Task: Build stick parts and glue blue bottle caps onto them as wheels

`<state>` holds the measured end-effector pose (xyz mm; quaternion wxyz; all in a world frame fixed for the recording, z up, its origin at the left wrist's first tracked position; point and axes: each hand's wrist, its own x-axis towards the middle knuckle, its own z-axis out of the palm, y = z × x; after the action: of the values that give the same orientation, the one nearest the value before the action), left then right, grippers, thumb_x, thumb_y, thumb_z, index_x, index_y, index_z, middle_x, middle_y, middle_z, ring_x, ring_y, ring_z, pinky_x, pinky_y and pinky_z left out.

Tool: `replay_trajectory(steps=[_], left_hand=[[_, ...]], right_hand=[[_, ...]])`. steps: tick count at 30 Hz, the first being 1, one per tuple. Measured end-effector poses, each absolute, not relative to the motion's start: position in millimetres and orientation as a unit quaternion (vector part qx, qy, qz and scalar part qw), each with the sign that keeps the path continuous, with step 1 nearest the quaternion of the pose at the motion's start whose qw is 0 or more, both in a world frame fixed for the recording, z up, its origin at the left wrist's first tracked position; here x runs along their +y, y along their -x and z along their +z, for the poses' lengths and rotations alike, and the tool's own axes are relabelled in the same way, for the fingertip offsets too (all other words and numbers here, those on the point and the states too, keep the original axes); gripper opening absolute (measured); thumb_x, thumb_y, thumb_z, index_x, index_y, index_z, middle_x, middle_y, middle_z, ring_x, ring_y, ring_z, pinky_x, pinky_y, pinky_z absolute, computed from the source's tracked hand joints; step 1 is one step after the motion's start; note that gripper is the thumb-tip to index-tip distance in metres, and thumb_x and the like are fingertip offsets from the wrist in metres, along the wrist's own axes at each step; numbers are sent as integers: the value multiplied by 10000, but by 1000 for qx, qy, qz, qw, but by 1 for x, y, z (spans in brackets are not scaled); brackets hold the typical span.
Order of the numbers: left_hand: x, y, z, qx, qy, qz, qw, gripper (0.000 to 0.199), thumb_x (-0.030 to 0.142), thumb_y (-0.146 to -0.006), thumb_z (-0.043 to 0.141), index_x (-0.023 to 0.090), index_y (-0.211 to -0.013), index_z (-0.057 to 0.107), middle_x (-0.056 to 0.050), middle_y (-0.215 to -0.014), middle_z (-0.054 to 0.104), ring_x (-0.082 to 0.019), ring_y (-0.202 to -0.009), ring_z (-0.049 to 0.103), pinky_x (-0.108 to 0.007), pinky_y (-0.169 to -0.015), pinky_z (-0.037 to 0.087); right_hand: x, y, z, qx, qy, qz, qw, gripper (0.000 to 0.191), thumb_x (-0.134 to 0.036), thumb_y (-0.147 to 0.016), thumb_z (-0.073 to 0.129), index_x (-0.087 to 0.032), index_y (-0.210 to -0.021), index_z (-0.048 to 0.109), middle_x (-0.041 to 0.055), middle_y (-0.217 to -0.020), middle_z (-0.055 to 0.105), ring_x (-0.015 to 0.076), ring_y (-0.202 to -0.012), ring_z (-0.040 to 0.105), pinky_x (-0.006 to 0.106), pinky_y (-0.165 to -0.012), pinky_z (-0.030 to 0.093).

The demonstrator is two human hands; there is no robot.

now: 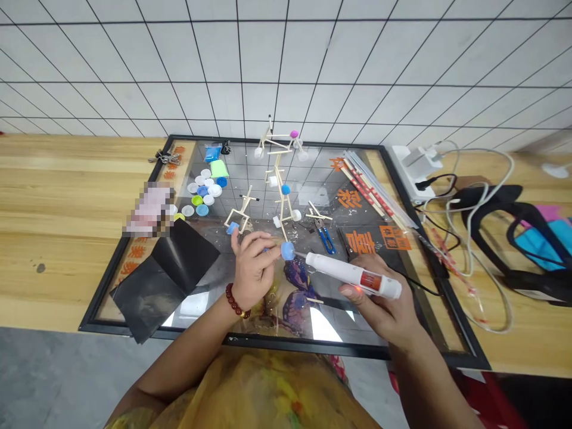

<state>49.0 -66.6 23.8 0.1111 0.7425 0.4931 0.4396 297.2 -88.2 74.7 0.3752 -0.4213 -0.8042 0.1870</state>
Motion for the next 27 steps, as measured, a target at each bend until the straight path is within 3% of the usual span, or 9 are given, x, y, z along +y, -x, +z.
replay_trajectory(steps=[27], left_hand=[[-67,-51,22,499,-730,451,118,341,99,-876,543,351,-859,773,18,-824,727,-230,-1108,624,-567,-1207,122]], right_hand=[[-91,-297,71,-797,431,183,383,153,-249,-888,650,-228,-800,527,1,-712,564,185,-661,519,341,-629,376]])
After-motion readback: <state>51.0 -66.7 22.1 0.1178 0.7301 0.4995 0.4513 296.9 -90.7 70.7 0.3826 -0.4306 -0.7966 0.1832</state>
